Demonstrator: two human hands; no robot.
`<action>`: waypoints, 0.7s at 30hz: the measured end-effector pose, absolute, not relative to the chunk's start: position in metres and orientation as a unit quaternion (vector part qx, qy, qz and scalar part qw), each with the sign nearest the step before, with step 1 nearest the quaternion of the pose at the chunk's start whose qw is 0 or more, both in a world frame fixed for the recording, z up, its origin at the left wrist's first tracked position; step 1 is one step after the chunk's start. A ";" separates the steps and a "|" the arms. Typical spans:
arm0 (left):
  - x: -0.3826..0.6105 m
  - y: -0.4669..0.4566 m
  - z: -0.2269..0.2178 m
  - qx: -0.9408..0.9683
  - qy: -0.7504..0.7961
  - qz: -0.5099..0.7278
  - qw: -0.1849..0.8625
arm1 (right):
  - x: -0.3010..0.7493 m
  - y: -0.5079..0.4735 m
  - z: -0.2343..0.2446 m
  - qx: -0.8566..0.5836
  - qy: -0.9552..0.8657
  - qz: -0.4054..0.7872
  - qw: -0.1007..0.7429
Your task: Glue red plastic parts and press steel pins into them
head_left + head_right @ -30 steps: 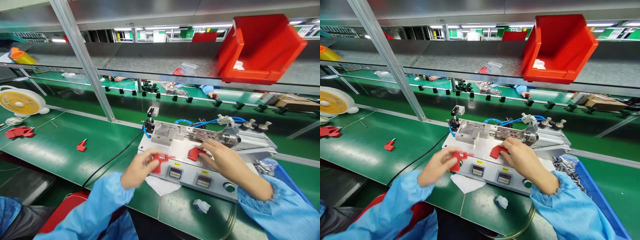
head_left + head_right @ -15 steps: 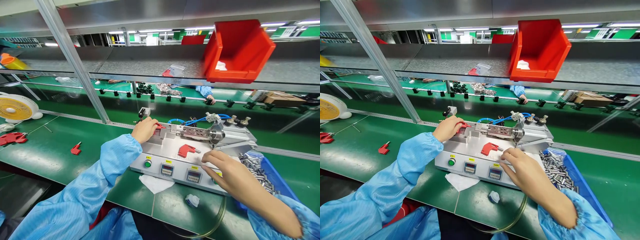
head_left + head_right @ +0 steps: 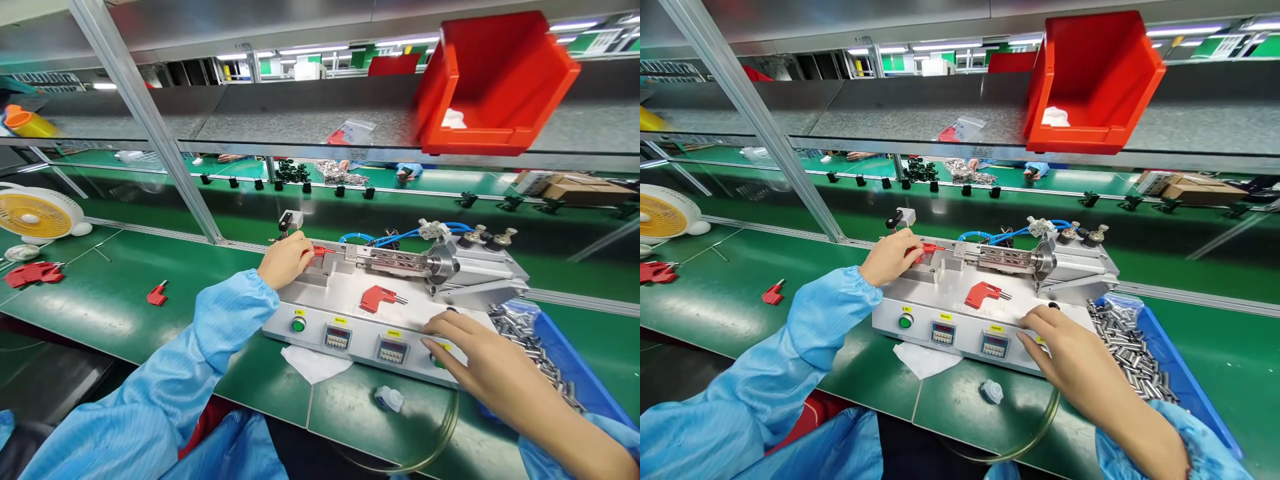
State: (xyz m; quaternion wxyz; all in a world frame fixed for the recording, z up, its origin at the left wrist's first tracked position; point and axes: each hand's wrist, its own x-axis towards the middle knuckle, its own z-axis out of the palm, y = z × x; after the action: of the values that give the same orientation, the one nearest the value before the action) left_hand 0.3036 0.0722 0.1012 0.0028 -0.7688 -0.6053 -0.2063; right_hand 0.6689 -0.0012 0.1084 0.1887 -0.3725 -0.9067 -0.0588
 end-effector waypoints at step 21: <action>0.281 -0.032 0.041 -0.865 -0.495 -0.079 -0.006 | 0.698 -0.019 0.079 -0.538 -0.841 -0.047 -0.026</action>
State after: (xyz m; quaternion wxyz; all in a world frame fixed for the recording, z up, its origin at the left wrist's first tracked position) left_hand 0.2807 -0.0318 0.0412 -0.0062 -0.8652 -0.4950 -0.0794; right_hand 0.6979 -0.0190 0.0794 -0.0258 -0.5377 -0.8414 -0.0473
